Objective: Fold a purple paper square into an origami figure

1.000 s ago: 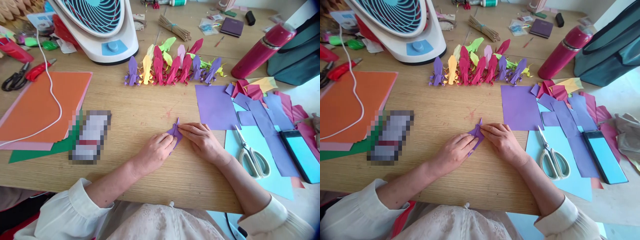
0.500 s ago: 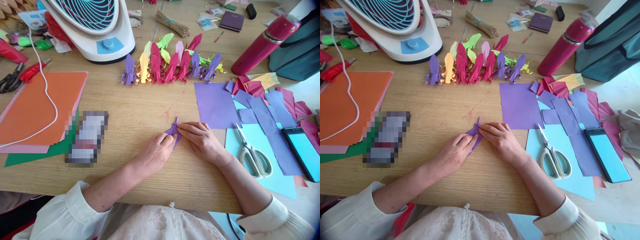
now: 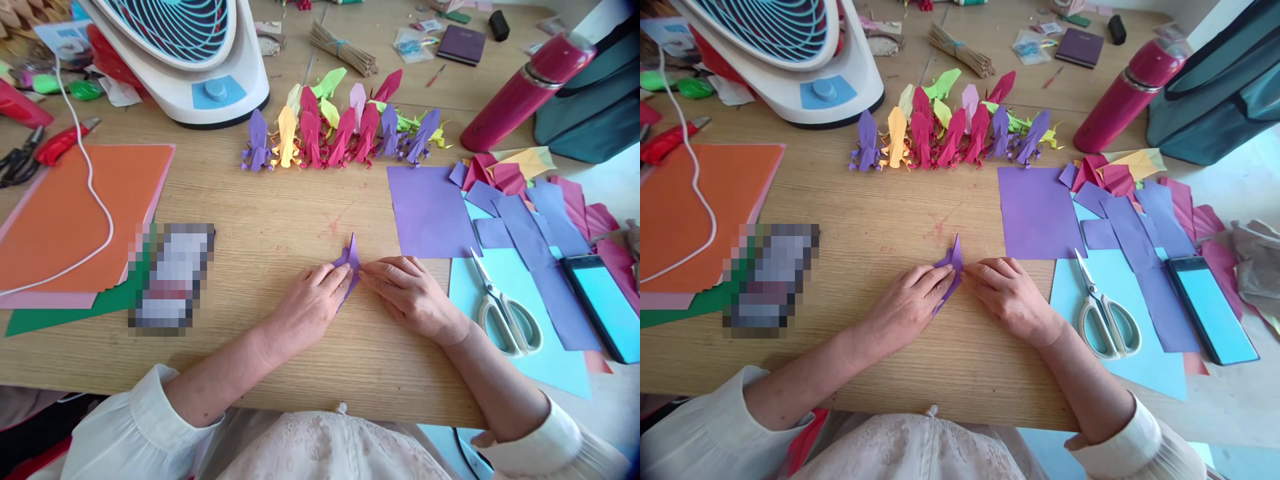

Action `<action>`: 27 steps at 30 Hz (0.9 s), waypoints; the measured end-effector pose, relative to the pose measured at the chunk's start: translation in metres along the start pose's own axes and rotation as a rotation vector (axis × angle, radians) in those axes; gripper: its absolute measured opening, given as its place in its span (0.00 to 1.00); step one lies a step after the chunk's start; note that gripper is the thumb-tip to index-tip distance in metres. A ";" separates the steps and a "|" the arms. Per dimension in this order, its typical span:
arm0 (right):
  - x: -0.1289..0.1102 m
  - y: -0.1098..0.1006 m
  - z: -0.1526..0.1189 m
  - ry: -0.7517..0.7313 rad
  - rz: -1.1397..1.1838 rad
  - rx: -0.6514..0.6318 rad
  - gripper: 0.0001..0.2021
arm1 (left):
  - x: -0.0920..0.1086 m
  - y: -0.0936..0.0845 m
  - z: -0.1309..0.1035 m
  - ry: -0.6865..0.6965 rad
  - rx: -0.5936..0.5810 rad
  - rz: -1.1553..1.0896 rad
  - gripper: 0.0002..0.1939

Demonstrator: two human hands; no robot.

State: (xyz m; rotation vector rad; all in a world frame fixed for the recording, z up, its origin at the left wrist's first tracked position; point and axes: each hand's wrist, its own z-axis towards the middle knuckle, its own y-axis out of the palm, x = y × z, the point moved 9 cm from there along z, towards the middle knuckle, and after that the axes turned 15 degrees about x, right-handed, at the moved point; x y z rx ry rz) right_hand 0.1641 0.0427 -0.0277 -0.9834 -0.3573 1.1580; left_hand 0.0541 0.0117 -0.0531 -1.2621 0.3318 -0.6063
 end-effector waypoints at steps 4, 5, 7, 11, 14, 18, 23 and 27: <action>-0.001 0.004 0.002 0.024 0.011 -0.031 0.20 | 0.001 0.001 -0.002 -0.007 -0.008 0.004 0.25; -0.001 0.005 0.002 0.028 0.018 -0.035 0.20 | 0.001 0.001 -0.001 -0.007 -0.006 0.002 0.26; -0.001 0.005 0.003 0.034 0.026 -0.038 0.20 | 0.003 0.002 0.000 -0.004 -0.005 -0.002 0.26; 0.001 0.006 0.001 0.053 0.018 -0.059 0.19 | 0.001 0.000 0.003 -0.035 -0.024 -0.042 0.25; 0.003 0.006 -0.001 0.065 0.010 -0.053 0.18 | -0.003 -0.016 0.005 -0.066 -0.054 -0.131 0.27; 0.003 0.005 -0.002 0.073 0.023 -0.033 0.17 | 0.005 -0.040 0.011 0.034 -0.098 -0.258 0.30; 0.005 0.006 -0.002 0.095 0.019 -0.058 0.17 | -0.002 -0.034 0.032 0.003 -0.028 -0.114 0.22; 0.005 0.005 -0.001 0.095 0.044 -0.051 0.17 | -0.001 -0.014 0.032 0.064 -0.027 -0.023 0.21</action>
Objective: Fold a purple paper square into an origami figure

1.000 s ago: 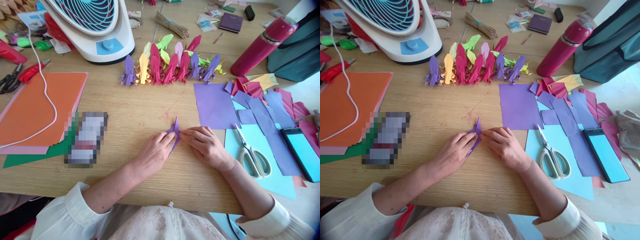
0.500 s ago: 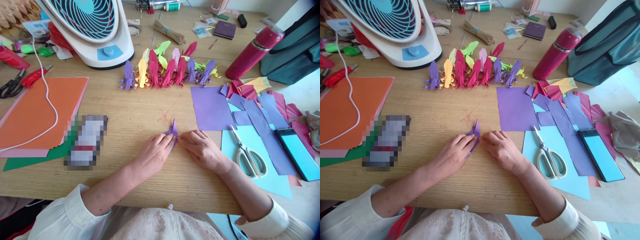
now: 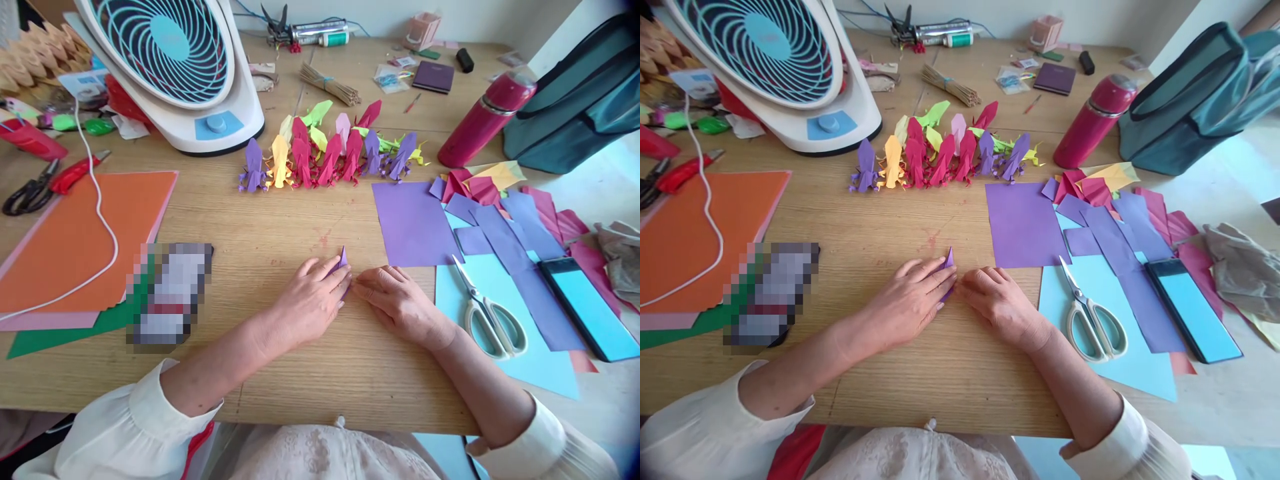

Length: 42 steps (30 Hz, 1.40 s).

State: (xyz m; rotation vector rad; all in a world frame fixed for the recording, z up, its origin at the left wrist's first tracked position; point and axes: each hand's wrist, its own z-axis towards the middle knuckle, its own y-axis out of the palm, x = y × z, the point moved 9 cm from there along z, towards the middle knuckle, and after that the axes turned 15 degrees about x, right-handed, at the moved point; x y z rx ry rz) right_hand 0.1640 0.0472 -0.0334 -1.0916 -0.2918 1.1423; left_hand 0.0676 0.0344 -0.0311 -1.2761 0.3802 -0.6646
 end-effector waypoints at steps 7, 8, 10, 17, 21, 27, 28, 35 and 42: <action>0.001 -0.003 0.000 0.001 0.034 0.038 0.15 | -0.003 0.006 -0.010 -0.090 -0.030 0.006 0.24; 0.001 -0.004 0.000 0.000 0.036 0.039 0.16 | -0.003 0.005 -0.010 -0.099 -0.027 0.000 0.24; 0.001 -0.004 0.000 0.001 0.037 0.043 0.16 | -0.003 0.003 -0.008 -0.111 -0.014 -0.012 0.24; 0.004 -0.002 0.001 0.039 0.050 0.041 0.15 | -0.003 -0.013 0.012 -0.142 -0.009 -0.076 0.19; 0.004 -0.002 0.001 0.040 0.047 0.049 0.14 | -0.010 -0.016 0.025 -0.175 -0.123 -0.154 0.19; 0.001 0.000 0.000 0.005 0.021 0.041 0.16 | -0.020 -0.004 0.031 -0.065 -0.123 -0.150 0.11; 0.000 0.001 0.000 -0.002 0.016 0.032 0.16 | -0.020 -0.002 0.029 -0.027 -0.103 -0.139 0.09; -0.003 0.001 0.002 0.003 0.028 0.029 0.18 | -0.024 -0.002 0.014 0.012 -0.001 -0.038 0.13; -0.003 0.000 0.002 0.029 0.047 0.025 0.19 | -0.028 -0.004 0.016 0.020 0.045 -0.100 0.10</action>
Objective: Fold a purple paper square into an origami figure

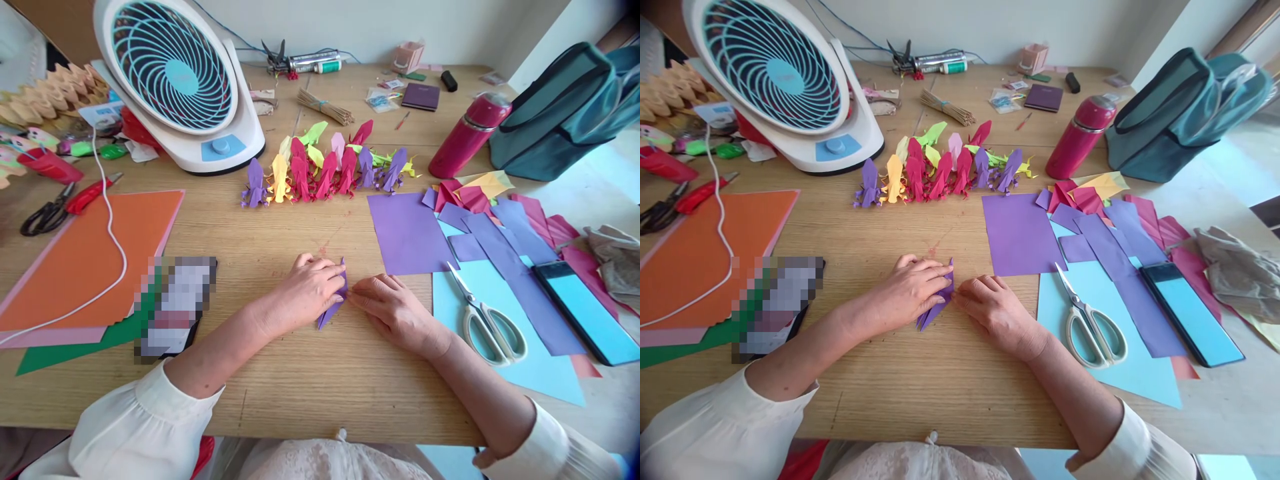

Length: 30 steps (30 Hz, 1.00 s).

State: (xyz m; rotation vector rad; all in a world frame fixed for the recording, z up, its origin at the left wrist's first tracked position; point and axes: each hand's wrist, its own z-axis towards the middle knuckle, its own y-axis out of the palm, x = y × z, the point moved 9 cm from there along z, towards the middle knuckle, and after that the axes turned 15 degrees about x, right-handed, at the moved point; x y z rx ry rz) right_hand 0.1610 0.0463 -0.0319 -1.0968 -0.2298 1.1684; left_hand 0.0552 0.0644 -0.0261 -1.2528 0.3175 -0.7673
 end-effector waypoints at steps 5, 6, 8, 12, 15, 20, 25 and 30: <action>0.001 0.000 0.000 0.005 0.006 -0.003 0.18 | -0.003 0.001 0.003 -0.014 0.034 -0.026 0.08; 0.001 0.000 0.000 0.007 0.005 -0.004 0.18 | -0.004 0.002 0.004 -0.017 0.040 -0.027 0.09; 0.002 0.000 -0.001 0.008 0.005 -0.004 0.19 | -0.005 0.001 0.006 -0.018 0.053 -0.028 0.10; 0.002 0.000 -0.001 0.007 0.003 0.001 0.20 | -0.006 -0.001 0.007 -0.021 0.066 -0.018 0.11; 0.002 0.001 -0.001 0.004 -0.003 -0.002 0.20 | -0.005 -0.002 0.008 -0.026 0.061 0.002 0.09; 0.002 0.000 0.000 0.008 -0.004 -0.008 0.21 | -0.001 -0.001 0.010 -0.021 0.060 0.036 0.07; 0.001 0.000 -0.001 -0.006 -0.005 -0.003 0.20 | 0.000 0.002 0.012 0.011 0.056 0.083 0.04; 0.002 0.001 -0.001 -0.008 -0.016 0.001 0.20 | 0.004 0.000 0.011 0.019 0.089 0.123 0.05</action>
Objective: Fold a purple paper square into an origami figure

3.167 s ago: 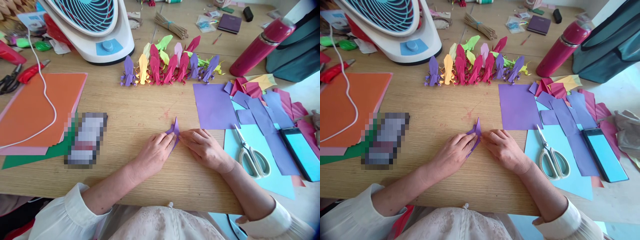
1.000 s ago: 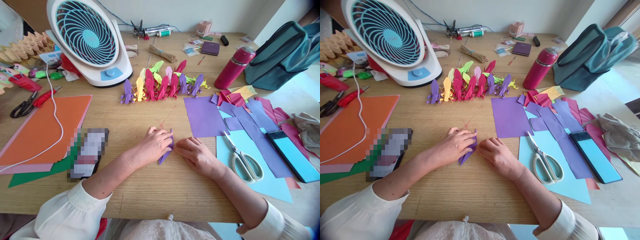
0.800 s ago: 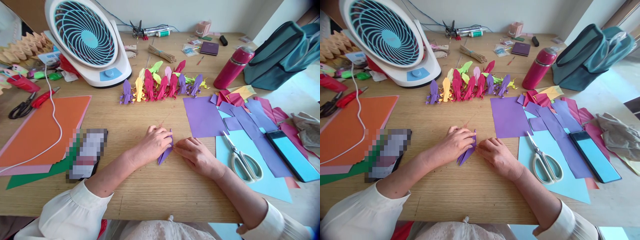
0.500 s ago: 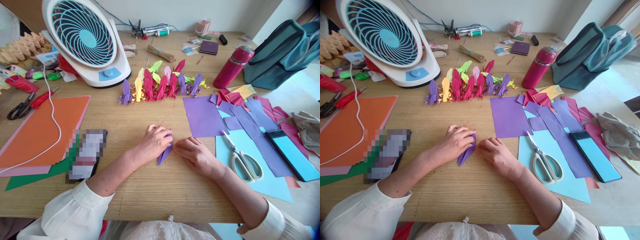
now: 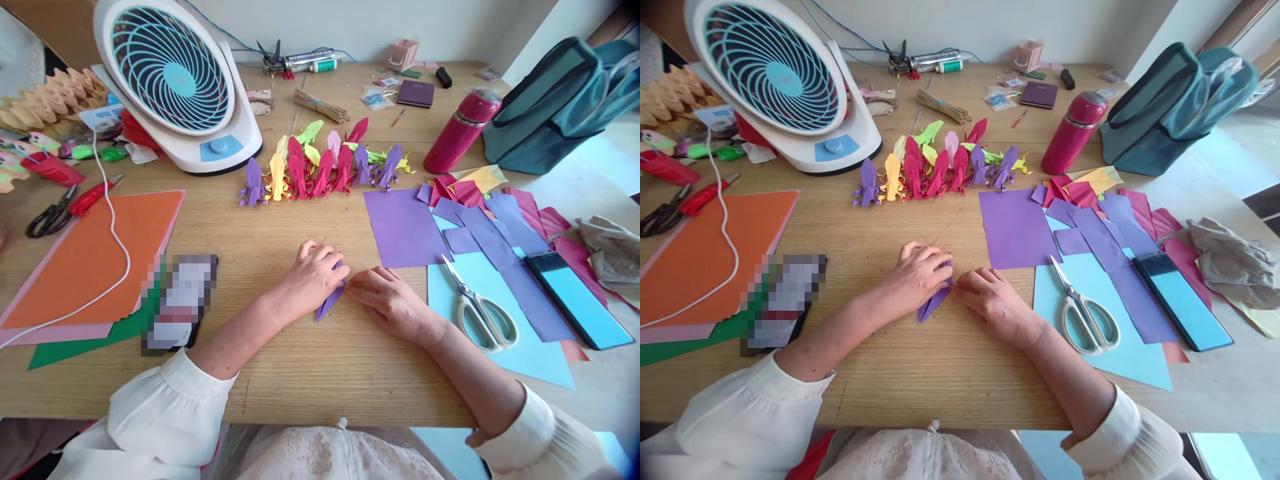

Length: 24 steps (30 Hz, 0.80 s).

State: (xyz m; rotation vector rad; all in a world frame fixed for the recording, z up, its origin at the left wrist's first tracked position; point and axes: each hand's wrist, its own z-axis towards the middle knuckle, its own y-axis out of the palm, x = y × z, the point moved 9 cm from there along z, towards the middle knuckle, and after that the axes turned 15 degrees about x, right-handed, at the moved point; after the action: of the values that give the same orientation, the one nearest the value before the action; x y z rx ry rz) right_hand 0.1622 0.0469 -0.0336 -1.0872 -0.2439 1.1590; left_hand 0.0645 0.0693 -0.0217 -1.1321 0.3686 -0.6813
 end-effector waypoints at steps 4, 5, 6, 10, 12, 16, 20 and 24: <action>-0.001 0.000 0.001 -0.002 -0.010 -0.005 0.18 | -0.005 0.001 0.000 -0.054 0.002 -0.057 0.08; -0.001 -0.001 0.001 -0.001 -0.010 -0.006 0.18 | -0.008 0.002 0.001 -0.073 -0.008 -0.089 0.08; -0.001 -0.001 0.001 0.000 -0.010 -0.006 0.17 | -0.012 0.003 0.001 -0.088 -0.024 -0.128 0.10; -0.003 -0.001 0.001 -0.008 -0.029 0.008 0.17 | -0.025 0.001 -0.008 -0.122 -0.058 -0.300 0.16; -0.004 -0.001 0.001 -0.025 -0.046 0.013 0.17 | -0.033 -0.008 -0.018 -0.171 0.000 -0.328 0.21; -0.006 -0.001 0.001 -0.055 -0.055 0.018 0.16 | -0.028 -0.014 -0.041 -0.153 0.060 -0.377 0.29; -0.008 -0.003 0.003 -0.077 -0.063 0.046 0.15 | -0.021 -0.015 -0.045 -0.157 0.192 -0.388 0.18; -0.015 -0.006 0.004 -0.080 -0.018 0.097 0.16 | -0.020 -0.012 -0.040 -0.174 0.222 -0.413 0.09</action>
State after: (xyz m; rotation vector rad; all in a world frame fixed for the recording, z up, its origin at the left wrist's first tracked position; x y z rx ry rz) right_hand 0.1564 0.0369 -0.0217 -0.9533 -0.2570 1.1880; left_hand 0.0226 0.0512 -0.0284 -1.0532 -0.0938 -0.9517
